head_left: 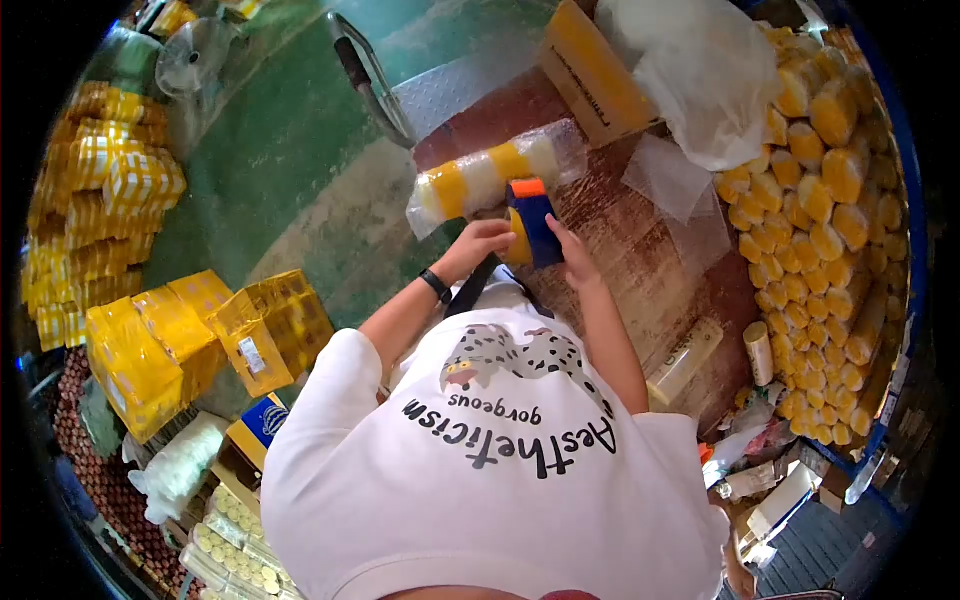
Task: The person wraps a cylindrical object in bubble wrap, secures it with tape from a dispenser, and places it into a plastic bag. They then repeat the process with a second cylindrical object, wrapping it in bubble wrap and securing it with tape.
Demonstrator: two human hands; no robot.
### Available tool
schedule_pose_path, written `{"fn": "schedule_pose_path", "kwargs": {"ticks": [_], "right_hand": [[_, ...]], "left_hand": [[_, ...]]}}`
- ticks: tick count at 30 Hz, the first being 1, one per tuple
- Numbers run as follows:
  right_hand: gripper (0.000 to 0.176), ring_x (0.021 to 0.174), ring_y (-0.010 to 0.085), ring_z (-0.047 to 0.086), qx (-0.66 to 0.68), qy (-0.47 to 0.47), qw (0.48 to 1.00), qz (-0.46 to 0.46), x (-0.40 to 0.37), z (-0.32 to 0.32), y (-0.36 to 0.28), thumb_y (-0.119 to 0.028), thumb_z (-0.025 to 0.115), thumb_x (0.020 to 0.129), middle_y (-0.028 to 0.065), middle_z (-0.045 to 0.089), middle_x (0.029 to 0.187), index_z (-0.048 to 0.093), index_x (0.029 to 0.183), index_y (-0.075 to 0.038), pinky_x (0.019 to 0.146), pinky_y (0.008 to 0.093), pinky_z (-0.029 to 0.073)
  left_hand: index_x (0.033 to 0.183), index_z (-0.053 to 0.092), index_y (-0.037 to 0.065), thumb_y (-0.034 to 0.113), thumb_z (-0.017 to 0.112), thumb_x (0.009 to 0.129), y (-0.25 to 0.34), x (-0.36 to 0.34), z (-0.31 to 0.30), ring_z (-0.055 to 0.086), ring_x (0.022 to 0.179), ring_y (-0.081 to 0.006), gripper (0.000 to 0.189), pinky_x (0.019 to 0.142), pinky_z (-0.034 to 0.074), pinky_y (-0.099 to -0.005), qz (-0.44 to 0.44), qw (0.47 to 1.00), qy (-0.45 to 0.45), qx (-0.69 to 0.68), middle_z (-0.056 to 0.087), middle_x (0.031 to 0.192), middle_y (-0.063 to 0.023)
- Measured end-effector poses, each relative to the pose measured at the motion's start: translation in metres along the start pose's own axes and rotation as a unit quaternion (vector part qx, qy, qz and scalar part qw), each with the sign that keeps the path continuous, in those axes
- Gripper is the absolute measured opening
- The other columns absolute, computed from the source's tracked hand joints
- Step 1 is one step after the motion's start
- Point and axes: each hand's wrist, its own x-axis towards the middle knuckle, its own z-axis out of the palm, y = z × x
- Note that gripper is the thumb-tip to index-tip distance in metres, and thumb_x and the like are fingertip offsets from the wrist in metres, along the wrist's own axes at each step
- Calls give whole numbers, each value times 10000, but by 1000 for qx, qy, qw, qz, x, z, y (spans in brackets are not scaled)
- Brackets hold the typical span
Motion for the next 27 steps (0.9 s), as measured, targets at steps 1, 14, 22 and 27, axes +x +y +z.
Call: {"fn": "schedule_pose_path", "kwargs": {"ticks": [1,14,22,27], "right_hand": [[443,914,141,631,3,-4,1000,4,-1,3,1,-398,554,923,43,647,1067,587,1167,-28,793,288,503],[503,1040,165,583,87,-84,993,3,0,23,-18,-463,497,941,48,600,1144,510,1252,-68,883,344,486],[378,964,163,616,90,2,994,-62,-2,38,0,-289,595,898,61,633,1057,559,1170,-30,853,313,486],[270,856,158,629,77,-25,997,-21,-2,24,-9,-166,629,848,55,643,966,592,1070,-16,786,297,502]], "left_hand": [[978,612,21,222,600,921,2,2,-2,522,790,-66,209,731,426,-226,4,1000,6,23,570,852,40],[857,614,45,179,598,901,45,14,-11,461,619,-43,142,545,363,-182,-77,985,33,-152,500,713,47],[951,618,66,178,570,933,15,16,17,545,721,-64,123,614,436,-215,-6,972,29,-235,585,861,20],[1063,540,27,222,684,820,37,-9,16,537,966,-221,344,825,444,-344,124,905,129,387,567,1104,-84]]}}
